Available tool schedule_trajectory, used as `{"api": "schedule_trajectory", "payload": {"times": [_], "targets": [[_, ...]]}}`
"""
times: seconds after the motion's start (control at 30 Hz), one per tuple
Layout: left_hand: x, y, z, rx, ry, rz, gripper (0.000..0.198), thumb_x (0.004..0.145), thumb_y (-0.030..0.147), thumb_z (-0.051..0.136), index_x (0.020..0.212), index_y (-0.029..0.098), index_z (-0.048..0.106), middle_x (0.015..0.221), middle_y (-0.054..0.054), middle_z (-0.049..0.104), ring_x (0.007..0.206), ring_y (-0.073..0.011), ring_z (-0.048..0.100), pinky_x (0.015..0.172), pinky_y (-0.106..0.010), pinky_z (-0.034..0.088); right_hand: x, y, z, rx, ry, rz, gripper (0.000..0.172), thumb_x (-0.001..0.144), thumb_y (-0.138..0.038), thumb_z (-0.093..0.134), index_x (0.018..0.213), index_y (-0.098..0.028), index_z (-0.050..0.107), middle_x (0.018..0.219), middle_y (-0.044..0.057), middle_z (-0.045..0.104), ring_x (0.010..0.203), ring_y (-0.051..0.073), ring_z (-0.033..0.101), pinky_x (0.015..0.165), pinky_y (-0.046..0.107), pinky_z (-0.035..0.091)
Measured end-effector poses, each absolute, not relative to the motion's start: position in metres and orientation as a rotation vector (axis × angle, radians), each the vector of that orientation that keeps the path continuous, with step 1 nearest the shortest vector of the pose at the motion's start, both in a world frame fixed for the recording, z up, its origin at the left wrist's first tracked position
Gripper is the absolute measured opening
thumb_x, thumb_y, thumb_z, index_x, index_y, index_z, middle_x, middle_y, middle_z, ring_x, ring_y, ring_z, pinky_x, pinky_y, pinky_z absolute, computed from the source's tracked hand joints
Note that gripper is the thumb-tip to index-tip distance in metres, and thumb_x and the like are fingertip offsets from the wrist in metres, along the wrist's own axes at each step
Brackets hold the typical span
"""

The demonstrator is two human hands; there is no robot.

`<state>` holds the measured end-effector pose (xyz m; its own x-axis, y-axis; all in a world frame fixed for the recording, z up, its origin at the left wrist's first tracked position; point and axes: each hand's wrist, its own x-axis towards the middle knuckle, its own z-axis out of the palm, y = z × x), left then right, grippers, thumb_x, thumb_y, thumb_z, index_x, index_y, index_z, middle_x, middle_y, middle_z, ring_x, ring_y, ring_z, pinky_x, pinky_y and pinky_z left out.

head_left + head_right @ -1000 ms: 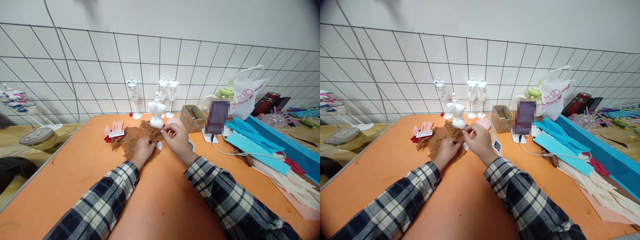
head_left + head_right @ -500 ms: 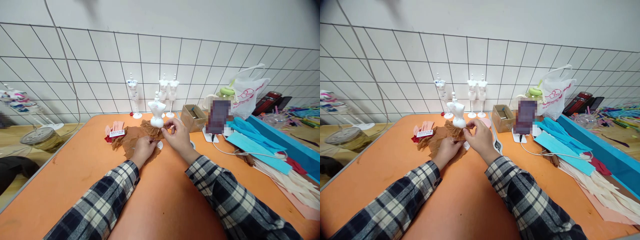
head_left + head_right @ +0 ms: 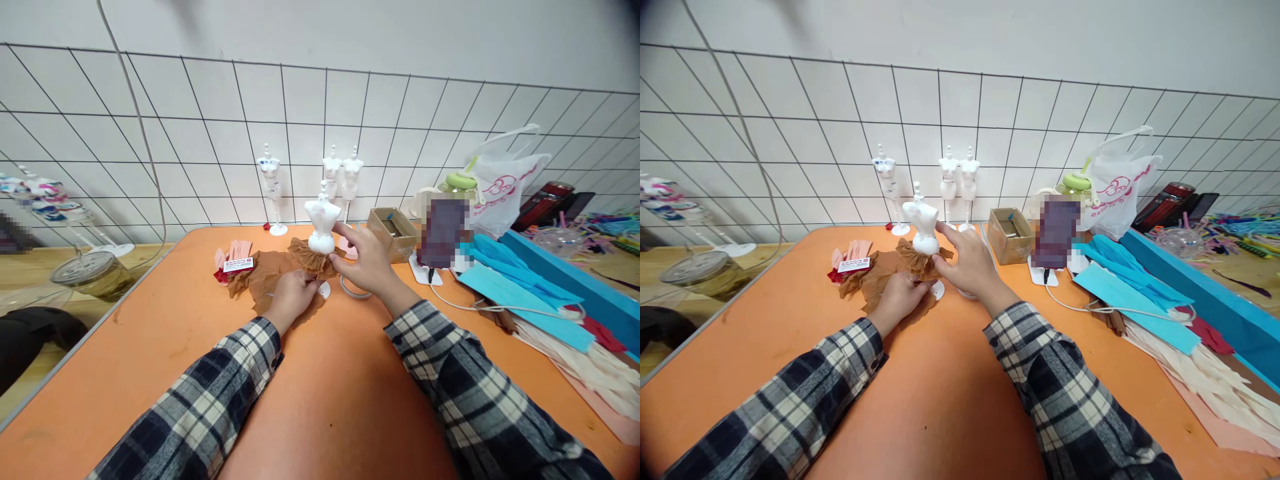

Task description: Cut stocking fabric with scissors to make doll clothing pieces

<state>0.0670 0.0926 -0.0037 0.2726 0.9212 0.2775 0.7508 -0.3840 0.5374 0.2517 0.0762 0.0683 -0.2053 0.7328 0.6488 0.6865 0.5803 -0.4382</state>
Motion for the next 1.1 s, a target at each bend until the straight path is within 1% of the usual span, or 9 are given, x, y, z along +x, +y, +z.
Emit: {"api": "schedule_trajectory", "payload": {"times": [0.13,0.23,0.3,0.5,0.73,0.8,0.9,1.0,1.1], "targets": [[0.067,0.094,-0.002,2.295,1.493,0.753,0.021,0.087,0.029,0.059,0.085,0.019,0.077,0.083,-0.006,0.077,0.073,-0.0205,0.068,0.063,-0.026,0.043,0.26,0.085,0.077,-1.078,-2.026,0.258,0.052,0.075,-0.025,0.065,0.127,-0.026,0.06,0.109,0.004,0.069,0.098,0.025,0.059,0.082,0.037,0.045],[0.067,0.095,-0.002,2.318,1.509,0.713,0.022,0.087,0.03,0.059,0.083,0.019,0.077,0.081,-0.007,0.077,0.072,-0.0204,0.068,0.062,-0.026,0.042,0.259,0.09,0.076,-1.005,-1.946,0.473,0.057,0.072,-0.019,0.064,0.128,-0.024,0.056,0.112,0.004,0.069,0.1,0.023,0.063,0.083,0.034,0.046],[0.067,0.094,-0.001,2.332,1.534,0.695,0.024,0.088,0.032,0.058,0.082,0.019,0.077,0.079,-0.008,0.076,0.072,-0.0207,0.067,0.061,-0.026,0.041,0.257,0.093,0.075,-0.993,-1.896,0.559,0.056,0.071,-0.018,0.064,0.127,-0.022,0.056,0.113,0.005,0.068,0.1,0.022,0.064,0.082,0.033,0.046],[0.068,0.094,0.003,2.369,1.57,0.661,0.025,0.088,0.034,0.058,0.083,0.02,0.078,0.085,-0.01,0.077,0.077,-0.0223,0.068,0.064,-0.028,0.041,0.254,0.094,0.07,-1.014,-1.839,0.62,0.053,0.071,-0.019,0.065,0.124,-0.022,0.059,0.114,0.006,0.069,0.096,0.021,0.065,0.081,0.033,0.045],[0.068,0.092,0.0,2.322,1.606,0.676,0.021,0.085,0.02,0.056,0.078,0.017,0.076,0.079,-0.01,0.076,0.073,-0.0217,0.068,0.061,-0.026,0.041,0.255,0.089,0.064,-0.893,-1.845,0.701,0.054,0.078,-0.031,0.064,0.13,-0.023,0.054,0.124,0.008,0.063,0.108,0.024,0.059,0.082,0.035,0.044],[0.067,0.092,-0.001,2.321,1.585,0.695,0.02,0.084,0.019,0.056,0.08,0.018,0.076,0.082,-0.009,0.077,0.074,-0.0215,0.068,0.062,-0.026,0.041,0.256,0.085,0.063,-0.914,-1.871,0.66,0.052,0.08,-0.034,0.062,0.13,-0.024,0.053,0.125,0.007,0.062,0.107,0.024,0.057,0.083,0.036,0.044],[0.067,0.092,-0.001,2.322,1.565,0.719,0.02,0.083,0.017,0.056,0.08,0.018,0.075,0.081,-0.009,0.077,0.073,-0.0217,0.069,0.062,-0.027,0.041,0.253,0.076,0.062,-0.993,-1.834,0.418,0.055,0.081,-0.036,0.062,0.133,-0.025,0.049,0.127,0.008,0.059,0.104,0.025,0.055,0.087,0.039,0.044],[0.067,0.091,-0.001,2.317,1.567,0.736,0.02,0.082,0.016,0.057,0.078,0.017,0.076,0.079,-0.01,0.076,0.073,-0.0224,0.069,0.062,-0.027,0.041,0.246,0.071,0.058,-1.004,-1.791,0.19,0.071,0.077,-0.036,0.066,0.142,-0.026,0.038,0.135,0.009,0.051,0.11,0.027,0.052,0.092,0.043,0.042],[0.067,0.09,-0.001,2.314,1.575,0.747,0.02,0.082,0.016,0.057,0.075,0.016,0.076,0.078,-0.011,0.076,0.073,-0.0231,0.068,0.061,-0.028,0.04,0.237,0.07,0.053,-1.06,-1.803,0.127,0.083,0.074,-0.037,0.07,0.146,-0.026,0.03,0.133,0.01,0.053,0.111,0.03,0.052,0.094,0.046,0.041]]}}
